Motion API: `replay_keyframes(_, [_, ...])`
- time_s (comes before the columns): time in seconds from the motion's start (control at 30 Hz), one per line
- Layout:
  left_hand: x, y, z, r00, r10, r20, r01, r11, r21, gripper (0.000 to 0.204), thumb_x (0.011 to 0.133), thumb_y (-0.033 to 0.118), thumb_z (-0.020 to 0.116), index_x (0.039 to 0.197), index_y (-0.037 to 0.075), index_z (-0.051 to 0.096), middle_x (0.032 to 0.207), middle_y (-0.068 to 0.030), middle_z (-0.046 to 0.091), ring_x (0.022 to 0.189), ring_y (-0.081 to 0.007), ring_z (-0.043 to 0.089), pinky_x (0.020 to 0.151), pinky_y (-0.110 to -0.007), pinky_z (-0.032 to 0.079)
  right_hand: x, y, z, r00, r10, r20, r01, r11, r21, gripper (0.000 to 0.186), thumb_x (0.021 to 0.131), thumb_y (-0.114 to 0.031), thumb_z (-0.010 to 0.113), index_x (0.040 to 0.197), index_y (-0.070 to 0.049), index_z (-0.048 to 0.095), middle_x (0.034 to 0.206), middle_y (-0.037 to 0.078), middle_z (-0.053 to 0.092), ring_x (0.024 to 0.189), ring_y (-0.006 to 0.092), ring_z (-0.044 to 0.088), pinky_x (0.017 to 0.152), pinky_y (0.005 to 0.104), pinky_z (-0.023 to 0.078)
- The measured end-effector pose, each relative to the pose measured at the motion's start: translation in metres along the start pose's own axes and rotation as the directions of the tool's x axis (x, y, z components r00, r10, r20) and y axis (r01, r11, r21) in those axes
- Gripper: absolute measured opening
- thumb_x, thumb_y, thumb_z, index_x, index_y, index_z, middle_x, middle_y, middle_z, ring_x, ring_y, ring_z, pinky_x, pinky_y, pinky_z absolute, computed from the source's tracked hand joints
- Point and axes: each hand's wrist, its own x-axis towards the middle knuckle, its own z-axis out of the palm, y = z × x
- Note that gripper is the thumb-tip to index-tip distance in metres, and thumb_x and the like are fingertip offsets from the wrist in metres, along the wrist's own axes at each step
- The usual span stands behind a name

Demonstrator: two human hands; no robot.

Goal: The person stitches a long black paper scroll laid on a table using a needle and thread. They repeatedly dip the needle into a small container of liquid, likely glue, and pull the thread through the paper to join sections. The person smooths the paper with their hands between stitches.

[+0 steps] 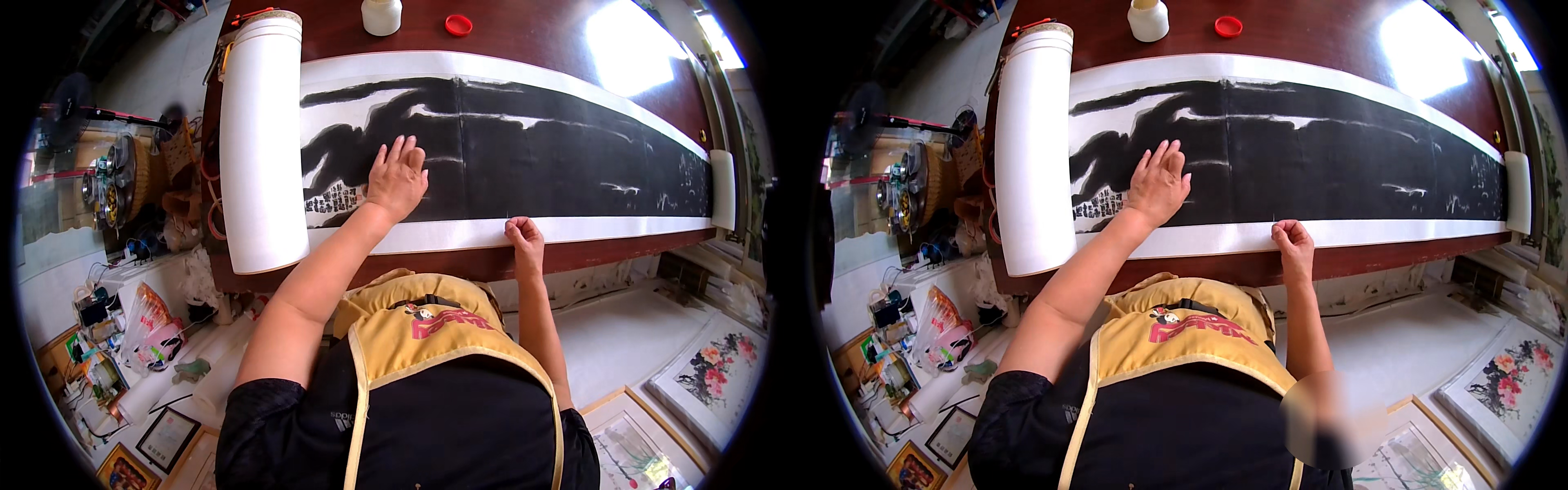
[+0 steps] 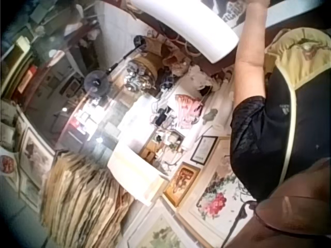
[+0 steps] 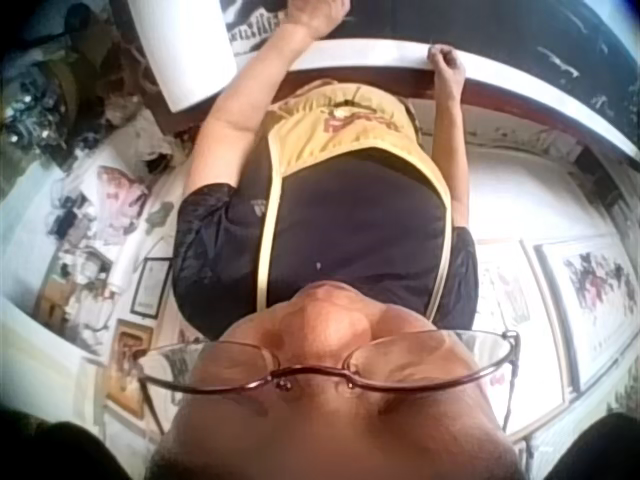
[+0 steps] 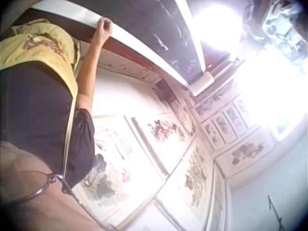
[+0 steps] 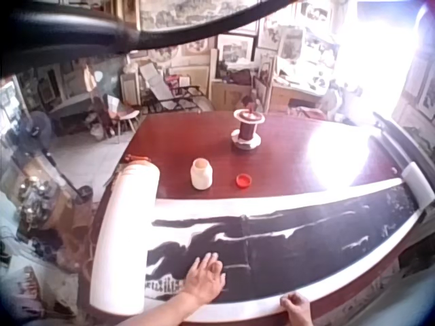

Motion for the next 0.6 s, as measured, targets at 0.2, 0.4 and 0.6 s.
replay_keyframes(0.2, [-0.005,0.004,0.015,0.999,0.047,-0.013,-0.047,0.998,-0.030,0.042,0.097,0.028,0.061,0.127,0.003,0.048,0.154,-0.0154,0.046,0.146,-0.0296,0.041,0.119,-0.046,0.036,-0.003,-0.006,0.005,1.000,0.010,0.015,-0.011,0.999,0.049,0.004,0.095,-0.006,0.068,0.094,-0.004,0.065,0.087,-0.003,0.063,0.081,0.0057,0.055,0.077,0.0215,0.045])
replay_keyframes(0.4, [-0.011,-0.005,0.016,0.997,0.043,-0.058,-0.048,0.995,-0.084,0.044,0.097,0.027,0.059,0.128,0.000,0.045,0.153,-0.0199,0.046,0.146,-0.0327,0.040,0.122,-0.043,0.033,-0.002,-0.006,0.007,1.000,0.000,0.018,0.000,1.000,0.001,0.004,0.095,-0.006,0.068,0.093,-0.004,0.065,0.087,-0.003,0.063,0.081,0.0060,0.055,0.077,0.0219,0.045])
replay_keyframes(0.6, [-0.004,-0.023,-0.004,0.979,-0.205,-0.019,0.144,0.747,-0.649,0.025,0.092,0.004,0.055,0.115,0.003,0.045,0.137,-0.0228,0.060,0.127,-0.0375,0.058,0.109,-0.047,0.045,0.000,-0.004,0.001,1.000,0.013,0.003,-0.013,1.000,0.007,0.004,0.095,-0.006,0.068,0.093,-0.004,0.065,0.087,-0.003,0.063,0.081,0.0061,0.055,0.078,0.0221,0.045])
